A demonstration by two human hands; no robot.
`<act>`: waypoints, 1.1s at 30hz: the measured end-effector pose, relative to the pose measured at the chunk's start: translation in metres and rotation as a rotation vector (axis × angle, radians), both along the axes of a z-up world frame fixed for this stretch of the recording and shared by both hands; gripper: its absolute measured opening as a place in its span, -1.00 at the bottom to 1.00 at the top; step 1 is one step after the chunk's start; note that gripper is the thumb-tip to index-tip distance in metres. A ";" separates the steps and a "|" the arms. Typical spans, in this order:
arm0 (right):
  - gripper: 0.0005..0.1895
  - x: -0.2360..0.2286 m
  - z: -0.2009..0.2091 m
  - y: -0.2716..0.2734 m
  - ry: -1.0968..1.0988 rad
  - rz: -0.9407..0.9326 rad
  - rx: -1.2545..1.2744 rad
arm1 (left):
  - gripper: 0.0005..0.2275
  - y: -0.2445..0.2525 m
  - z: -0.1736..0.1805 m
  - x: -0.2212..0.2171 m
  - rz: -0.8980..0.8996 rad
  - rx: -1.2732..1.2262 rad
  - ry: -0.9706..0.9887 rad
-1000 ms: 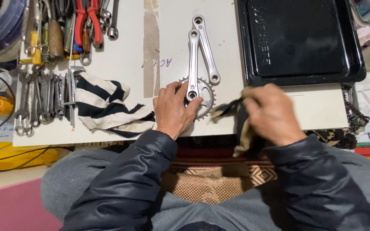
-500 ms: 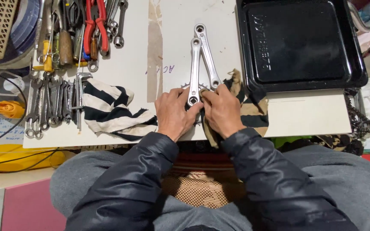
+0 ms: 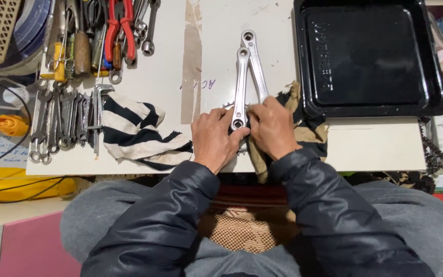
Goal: Cleaning a bicycle crankset and chainring using a cloth to remove dirt and grease.
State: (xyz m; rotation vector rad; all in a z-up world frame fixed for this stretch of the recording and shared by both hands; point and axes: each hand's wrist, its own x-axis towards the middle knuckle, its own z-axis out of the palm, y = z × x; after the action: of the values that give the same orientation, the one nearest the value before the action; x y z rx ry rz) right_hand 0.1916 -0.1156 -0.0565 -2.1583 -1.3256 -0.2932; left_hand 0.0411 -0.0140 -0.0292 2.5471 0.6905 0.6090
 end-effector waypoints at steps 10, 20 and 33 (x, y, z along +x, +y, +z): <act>-0.95 0.006 -0.002 -0.005 0.143 0.053 0.018 | -0.47 -0.002 0.000 0.002 0.010 -0.039 0.025; -0.96 0.010 -0.004 -0.004 0.068 0.019 0.022 | -0.50 -0.004 0.006 0.001 0.012 -0.036 0.062; -0.91 0.001 0.005 -0.011 0.034 -0.022 -0.033 | -0.50 -0.004 0.003 0.001 -0.004 -0.030 -0.003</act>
State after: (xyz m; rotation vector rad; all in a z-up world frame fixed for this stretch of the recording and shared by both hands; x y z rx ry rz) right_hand 0.1924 -0.1269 -0.0512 -2.1966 -1.2976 -0.2434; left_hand 0.0419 -0.0180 -0.0261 2.5190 0.6878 0.5969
